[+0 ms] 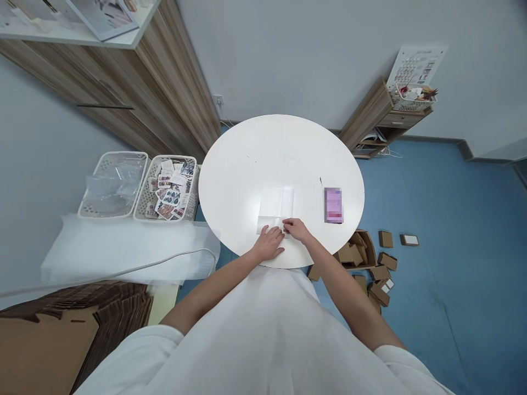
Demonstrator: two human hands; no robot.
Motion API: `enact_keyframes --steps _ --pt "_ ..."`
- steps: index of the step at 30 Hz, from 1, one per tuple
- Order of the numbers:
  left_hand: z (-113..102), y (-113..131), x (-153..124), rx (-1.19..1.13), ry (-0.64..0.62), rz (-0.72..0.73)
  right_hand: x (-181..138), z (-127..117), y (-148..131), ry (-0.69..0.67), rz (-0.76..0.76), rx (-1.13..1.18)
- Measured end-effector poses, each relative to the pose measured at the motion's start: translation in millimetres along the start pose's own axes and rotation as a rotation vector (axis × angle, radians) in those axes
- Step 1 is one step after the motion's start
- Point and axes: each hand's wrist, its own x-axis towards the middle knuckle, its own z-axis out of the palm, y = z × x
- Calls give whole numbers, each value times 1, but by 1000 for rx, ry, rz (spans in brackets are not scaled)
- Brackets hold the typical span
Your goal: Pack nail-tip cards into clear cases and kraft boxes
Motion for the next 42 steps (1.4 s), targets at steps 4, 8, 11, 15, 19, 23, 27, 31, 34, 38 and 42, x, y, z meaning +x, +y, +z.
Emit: enact_keyframes --steps 4,8,11,15,19,23,27,31,34,38,42 --pt "3 -3 -3 14 -3 24 -16 -6 5 132 -223 -410" --pt "3 -2 -9 -8 -5 10 -28 1 17 103 -439 -770" --pt "7 -1 -19 -132 32 -81 -27 8 22 114 -447 -811" --pt "18 -1 -33 -656 245 -655 -23 11 24 126 -424 -802" --pt "19 -1 -20 -1308 397 -1207 -21 10 27 110 -408 -764" --pt "12 -3 10 -1540 632 -1388 -18 9 30 91 -432 -719" --pt "10 -10 23 -1559 743 -1398 -16 8 29 73 -437 -700" --pt "10 -17 20 -1537 604 -1147 -15 6 28 53 -437 -687" --pt "8 -16 21 -1394 516 -946 -14 5 28 48 -442 -673" --pt "9 -5 30 -1101 419 -778 -9 6 29 61 -449 -626" --pt "15 8 35 -803 303 -595 -6 7 30 62 -435 -546"
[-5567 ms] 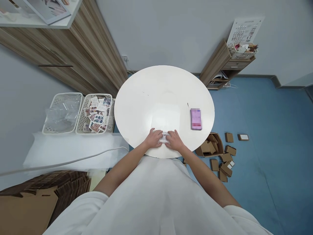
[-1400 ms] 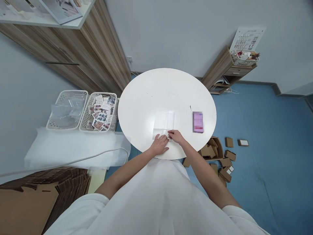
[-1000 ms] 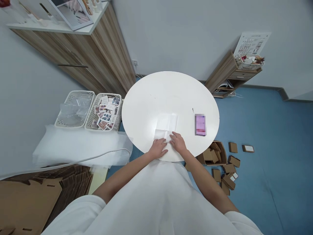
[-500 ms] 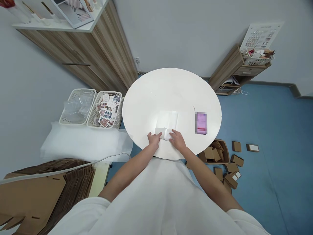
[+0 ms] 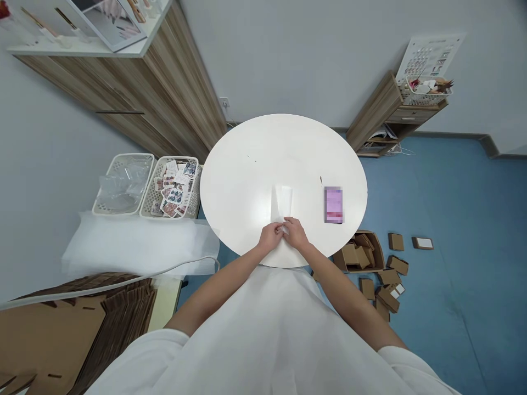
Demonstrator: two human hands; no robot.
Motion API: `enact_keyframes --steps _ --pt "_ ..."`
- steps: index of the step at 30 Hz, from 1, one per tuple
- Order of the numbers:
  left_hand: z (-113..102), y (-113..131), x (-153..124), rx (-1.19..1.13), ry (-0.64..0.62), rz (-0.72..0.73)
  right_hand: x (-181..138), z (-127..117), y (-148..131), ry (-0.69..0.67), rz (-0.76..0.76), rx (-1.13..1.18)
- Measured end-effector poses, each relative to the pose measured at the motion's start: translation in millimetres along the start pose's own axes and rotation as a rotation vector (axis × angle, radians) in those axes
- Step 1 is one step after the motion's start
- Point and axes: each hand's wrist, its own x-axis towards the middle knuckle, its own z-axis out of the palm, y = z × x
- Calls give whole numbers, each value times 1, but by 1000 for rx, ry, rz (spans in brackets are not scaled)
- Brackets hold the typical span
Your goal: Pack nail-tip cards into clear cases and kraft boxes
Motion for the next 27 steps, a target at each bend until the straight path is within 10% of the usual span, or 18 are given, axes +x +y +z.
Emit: enact_keyframes --steps 12,27 --pt "8 3 -23 723 -225 342 4 -5 -8 219 354 362" --pt "-32 -14 2 571 -260 444 11 5 -18 172 288 39"
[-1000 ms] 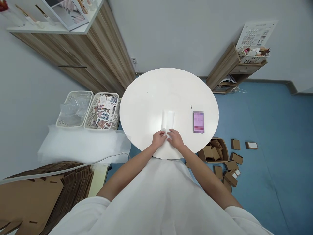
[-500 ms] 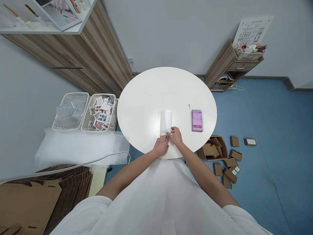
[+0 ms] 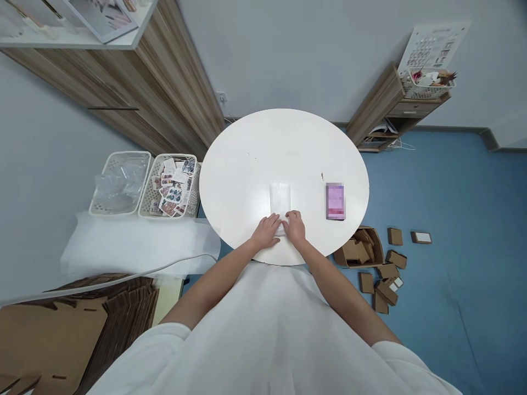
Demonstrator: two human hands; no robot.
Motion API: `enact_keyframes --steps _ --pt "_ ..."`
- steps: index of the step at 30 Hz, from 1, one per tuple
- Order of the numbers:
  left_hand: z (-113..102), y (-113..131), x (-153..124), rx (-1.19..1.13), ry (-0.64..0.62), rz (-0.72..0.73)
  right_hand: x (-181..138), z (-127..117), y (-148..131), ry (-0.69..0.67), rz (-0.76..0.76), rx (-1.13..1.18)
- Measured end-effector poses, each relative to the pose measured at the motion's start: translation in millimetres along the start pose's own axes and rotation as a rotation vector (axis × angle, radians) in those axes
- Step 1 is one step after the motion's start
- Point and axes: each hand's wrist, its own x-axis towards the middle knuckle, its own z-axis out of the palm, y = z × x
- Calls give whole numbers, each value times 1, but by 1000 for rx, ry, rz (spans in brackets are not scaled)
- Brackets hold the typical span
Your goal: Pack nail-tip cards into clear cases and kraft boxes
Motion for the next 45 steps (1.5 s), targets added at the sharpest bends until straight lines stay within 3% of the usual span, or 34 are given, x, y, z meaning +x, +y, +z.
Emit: enact_keyframes --steps 9,17,25,31,40,45 --pt "0 -15 8 -5 12 93 -1 -38 30 -366 -526 -189" --pt "-17 -8 16 -11 -110 29 5 -32 20 -377 -535 -245" --pt "-22 -3 -19 -154 -141 119 -29 -36 19 -456 -632 -177" --pt "-23 -9 -10 -356 -112 -36 -19 -38 17 -482 -546 -104" --pt "-19 -21 11 -643 3 -354 15 -48 9 -613 -167 274" --pt "-8 -32 21 -786 135 -474 25 -29 11 -470 -29 304"
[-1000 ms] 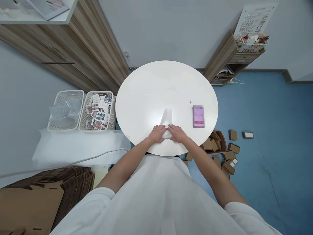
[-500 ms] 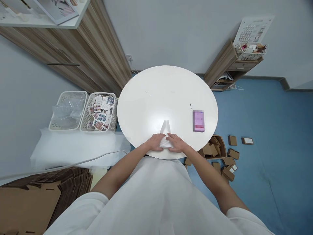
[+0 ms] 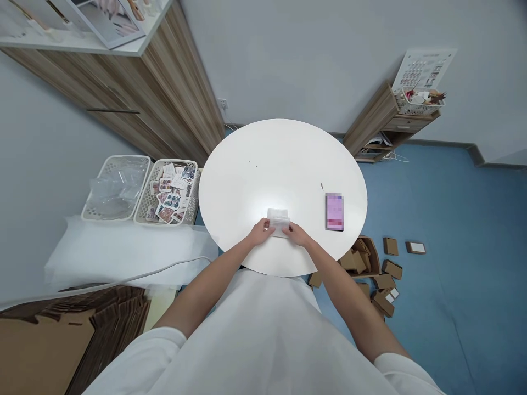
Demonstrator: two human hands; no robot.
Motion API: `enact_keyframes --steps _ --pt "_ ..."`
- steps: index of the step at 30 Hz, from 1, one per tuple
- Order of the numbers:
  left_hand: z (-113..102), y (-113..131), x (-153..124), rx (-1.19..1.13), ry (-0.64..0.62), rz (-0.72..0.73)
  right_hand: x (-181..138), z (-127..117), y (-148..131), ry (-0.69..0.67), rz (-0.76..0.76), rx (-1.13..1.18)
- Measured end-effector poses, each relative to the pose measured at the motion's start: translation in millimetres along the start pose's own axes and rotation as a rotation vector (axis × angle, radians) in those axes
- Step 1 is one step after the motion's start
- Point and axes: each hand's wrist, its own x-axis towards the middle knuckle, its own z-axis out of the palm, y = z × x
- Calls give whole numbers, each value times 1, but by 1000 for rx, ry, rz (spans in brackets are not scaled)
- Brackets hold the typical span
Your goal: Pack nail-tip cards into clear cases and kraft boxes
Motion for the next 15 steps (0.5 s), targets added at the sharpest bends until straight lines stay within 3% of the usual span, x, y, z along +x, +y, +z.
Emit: enact_keyframes --steps 8,15 --pt "3 -5 8 77 165 -80 13 10 3 149 140 -83" --pt "2 1 4 287 191 -20 12 21 -6 263 235 -144"
